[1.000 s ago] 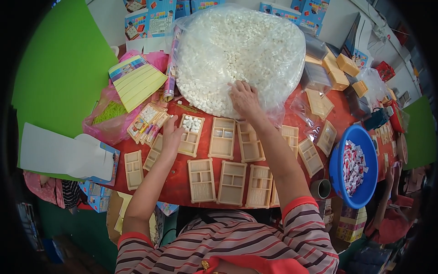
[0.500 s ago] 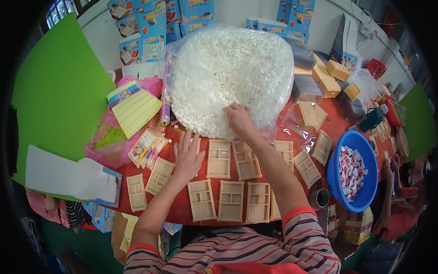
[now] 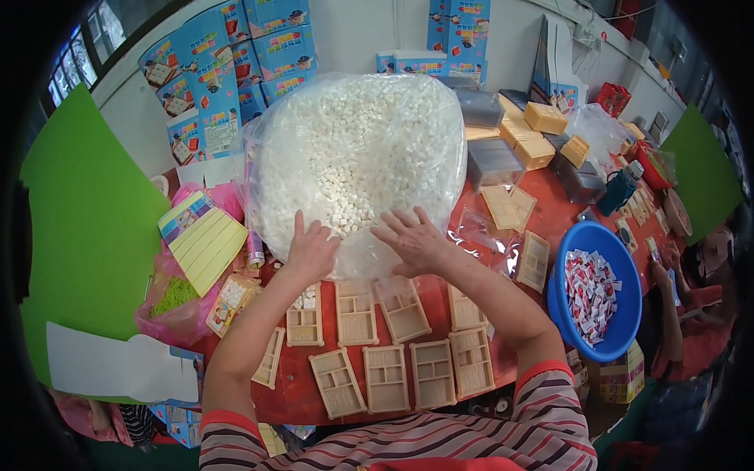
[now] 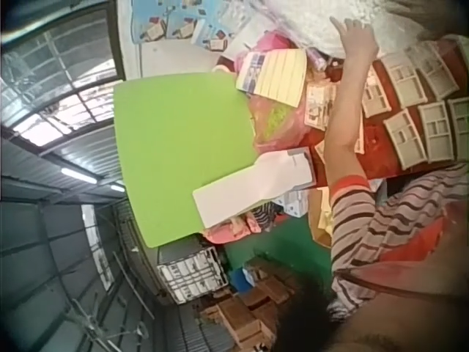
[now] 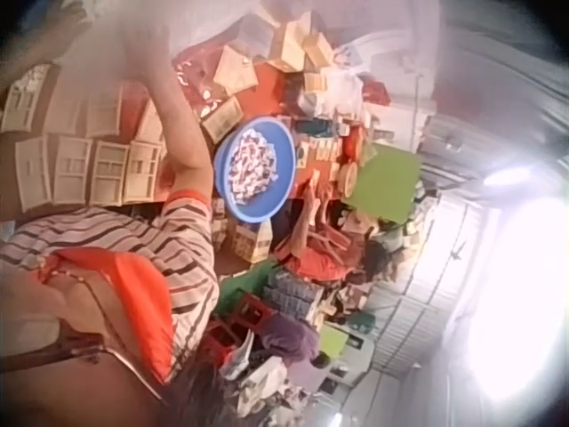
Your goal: Packing small white cubes into partitioned plastic trays on a workbench.
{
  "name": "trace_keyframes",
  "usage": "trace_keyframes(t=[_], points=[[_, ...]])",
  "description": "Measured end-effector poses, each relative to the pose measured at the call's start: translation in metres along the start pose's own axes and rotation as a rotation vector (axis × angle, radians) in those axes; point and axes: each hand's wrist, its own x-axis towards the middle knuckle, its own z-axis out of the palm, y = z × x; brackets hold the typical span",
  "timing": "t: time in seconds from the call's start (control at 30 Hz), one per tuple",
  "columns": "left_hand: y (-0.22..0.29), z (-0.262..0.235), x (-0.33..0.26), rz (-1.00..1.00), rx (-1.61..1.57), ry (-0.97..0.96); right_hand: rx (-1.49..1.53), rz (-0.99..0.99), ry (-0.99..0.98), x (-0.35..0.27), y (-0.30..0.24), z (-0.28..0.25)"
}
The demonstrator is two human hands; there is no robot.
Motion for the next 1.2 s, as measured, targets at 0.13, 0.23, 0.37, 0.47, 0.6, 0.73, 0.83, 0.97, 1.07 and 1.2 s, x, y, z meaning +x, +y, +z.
trace_keyframes(t=[0.13, 0.23, 0.37, 0.47, 0.6, 0.73, 0.83, 0.97, 1.07, 1.2], points=[[-0.035, -0.013, 0.022, -0.095, -0.067, 0.143, -0.172, 0.045, -0.088, -0.001, 0.040, -0.002], [-0.068, -0.020, 0.045, -0.200, -0.139, 0.255, -0.078, 0.038, -0.030, 0.011, 0.058, -0.004], [-0.106, -0.030, 0.073, -0.230, -0.133, 0.350, 0.027, 0.262, -0.031, 0.044, 0.086, -0.009], [-0.127, -0.051, 0.106, -0.208, -0.065, 0.389, 0.111, 0.371, 0.134, 0.068, 0.122, -0.037], [-0.171, -0.087, 0.161, -0.357, 0.083, 0.478, -0.103, 0.419, 0.299, 0.133, 0.152, -0.086], [-0.167, -0.101, 0.175, -0.545, -0.018, 0.554, -0.118, 0.468, 0.503, 0.156, 0.159, -0.087], [-0.152, -0.065, 0.159, -0.533, 0.039, 0.382, -0.089, 0.519, 0.329, 0.145, 0.163, -0.030], [-0.113, -0.052, 0.120, -0.601, -0.144, 0.352, -0.076, 0.538, 0.306, 0.137, 0.167, -0.022], [-0.058, -0.044, 0.086, -0.600, -0.228, 0.482, -0.054, 0.539, 0.344, 0.135, 0.168, -0.017], [0.009, -0.002, 0.039, -0.540, -0.375, 0.357, 0.014, 0.575, 0.481, 0.118, 0.143, -0.021]])
